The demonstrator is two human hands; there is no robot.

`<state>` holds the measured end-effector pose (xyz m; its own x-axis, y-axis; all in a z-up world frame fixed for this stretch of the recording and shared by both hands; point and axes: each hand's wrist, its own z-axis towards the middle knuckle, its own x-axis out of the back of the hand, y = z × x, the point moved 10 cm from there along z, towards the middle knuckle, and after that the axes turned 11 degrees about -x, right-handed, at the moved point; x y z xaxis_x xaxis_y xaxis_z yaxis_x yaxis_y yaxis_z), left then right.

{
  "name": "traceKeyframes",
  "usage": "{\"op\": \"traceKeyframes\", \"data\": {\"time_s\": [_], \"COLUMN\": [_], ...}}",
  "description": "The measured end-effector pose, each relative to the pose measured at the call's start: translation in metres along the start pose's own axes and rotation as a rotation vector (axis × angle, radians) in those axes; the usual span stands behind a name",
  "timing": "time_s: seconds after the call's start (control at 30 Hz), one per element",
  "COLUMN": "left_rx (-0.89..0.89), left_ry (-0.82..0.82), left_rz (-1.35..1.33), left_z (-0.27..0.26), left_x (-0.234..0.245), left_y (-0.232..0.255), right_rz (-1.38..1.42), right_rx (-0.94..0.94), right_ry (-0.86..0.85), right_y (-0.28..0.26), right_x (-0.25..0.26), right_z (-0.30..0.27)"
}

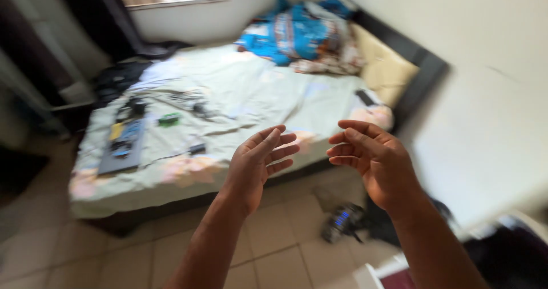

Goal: Organizing various items by picking them up from a bed and placing them into a drawer.

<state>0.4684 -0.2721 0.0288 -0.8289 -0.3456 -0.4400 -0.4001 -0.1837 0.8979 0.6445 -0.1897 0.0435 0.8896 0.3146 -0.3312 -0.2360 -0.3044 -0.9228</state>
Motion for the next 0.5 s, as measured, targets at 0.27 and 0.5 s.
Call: {"op": "traceKeyframes", "data": {"time_s": [0.27,0.5], "left_rx": [-0.095,-0.135], "left_ry": [0.207,0.379], "left_rz": [0.035,0.014], "left_z": [0.024,0.027], "left_x": [0.171,0.283], "left_y": [0.088,0.127], "right_rz": [-0.025,-0.081], "right_rx": [-0.037,-0.127], "right_ry": [-0.194,-0.324], "right_y": [0.043,0.09], "right_x": [-0.179,-0.289], "right_z": [0.066,0.103]}}
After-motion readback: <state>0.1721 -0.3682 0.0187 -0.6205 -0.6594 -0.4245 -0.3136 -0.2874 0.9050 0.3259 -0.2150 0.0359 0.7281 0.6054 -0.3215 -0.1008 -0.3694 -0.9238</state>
